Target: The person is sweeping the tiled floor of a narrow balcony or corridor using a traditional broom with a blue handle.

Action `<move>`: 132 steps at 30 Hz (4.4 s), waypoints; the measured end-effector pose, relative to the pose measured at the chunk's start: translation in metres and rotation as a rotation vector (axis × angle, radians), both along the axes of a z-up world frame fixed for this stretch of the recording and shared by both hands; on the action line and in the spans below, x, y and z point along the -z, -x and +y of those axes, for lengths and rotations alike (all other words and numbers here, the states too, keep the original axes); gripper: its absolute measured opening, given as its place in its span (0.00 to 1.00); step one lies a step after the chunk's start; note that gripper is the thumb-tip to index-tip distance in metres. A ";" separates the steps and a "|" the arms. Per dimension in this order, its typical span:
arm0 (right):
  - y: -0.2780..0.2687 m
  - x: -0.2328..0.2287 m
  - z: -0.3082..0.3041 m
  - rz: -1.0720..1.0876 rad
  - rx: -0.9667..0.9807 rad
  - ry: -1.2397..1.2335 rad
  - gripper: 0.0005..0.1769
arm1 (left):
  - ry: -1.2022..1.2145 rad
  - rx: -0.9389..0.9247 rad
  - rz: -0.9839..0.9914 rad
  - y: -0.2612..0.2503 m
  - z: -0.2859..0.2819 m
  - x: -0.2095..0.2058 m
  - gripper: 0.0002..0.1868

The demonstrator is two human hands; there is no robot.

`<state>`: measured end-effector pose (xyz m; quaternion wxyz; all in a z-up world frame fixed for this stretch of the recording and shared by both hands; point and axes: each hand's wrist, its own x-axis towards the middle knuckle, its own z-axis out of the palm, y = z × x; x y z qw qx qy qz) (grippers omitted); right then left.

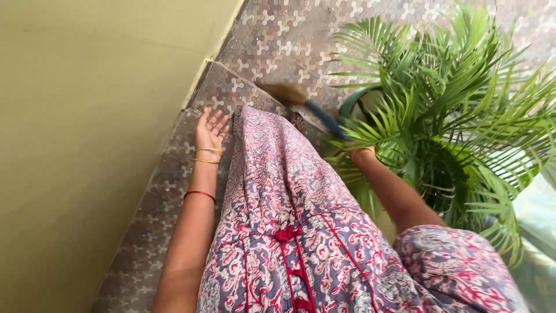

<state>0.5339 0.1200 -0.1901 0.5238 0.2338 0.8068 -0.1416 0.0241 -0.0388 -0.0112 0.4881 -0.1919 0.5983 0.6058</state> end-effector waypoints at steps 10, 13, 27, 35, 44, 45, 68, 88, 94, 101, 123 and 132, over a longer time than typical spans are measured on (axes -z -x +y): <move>-0.178 0.103 -0.046 0.520 -1.554 -1.009 0.14 | 0.010 -0.017 0.014 -0.007 -0.005 0.003 0.33; -0.097 0.011 -0.021 0.503 -1.298 -0.882 0.13 | 0.008 -0.020 0.012 -0.009 -0.008 0.007 0.34; -0.046 -0.075 -0.006 0.358 -0.170 -0.248 0.12 | -0.001 -0.043 -0.003 -0.019 0.007 0.012 0.32; -0.009 -0.138 0.059 0.134 0.138 0.099 0.13 | -0.003 -0.111 0.025 -0.028 -0.017 0.007 0.32; 0.204 -0.084 0.112 -0.051 -0.642 -0.140 0.10 | 0.023 -0.228 0.017 -0.038 -0.063 0.016 0.34; 0.225 -0.082 0.121 0.070 -0.790 -0.185 0.10 | 0.019 -0.232 0.032 -0.040 -0.070 0.018 0.34; 0.160 -0.010 0.078 0.297 0.669 -0.098 0.15 | 0.104 -0.284 0.016 -0.038 -0.074 0.017 0.32; 0.147 -0.044 0.077 0.068 0.741 -0.215 0.16 | 0.036 0.010 -0.009 0.033 0.009 0.032 0.31; 0.142 -0.071 0.056 0.082 0.850 -0.204 0.18 | 0.005 0.058 -0.061 0.064 0.033 0.056 0.31; 0.180 -0.104 0.022 0.088 0.505 -0.008 0.19 | 0.018 0.146 -0.078 0.101 0.077 0.045 0.30; 0.230 -0.085 0.023 0.160 0.963 0.020 0.20 | 0.012 0.393 0.015 0.185 0.171 0.034 0.31; 0.270 -0.054 0.100 0.208 0.134 -0.150 0.13 | -0.044 0.370 -0.005 0.198 0.224 0.073 0.32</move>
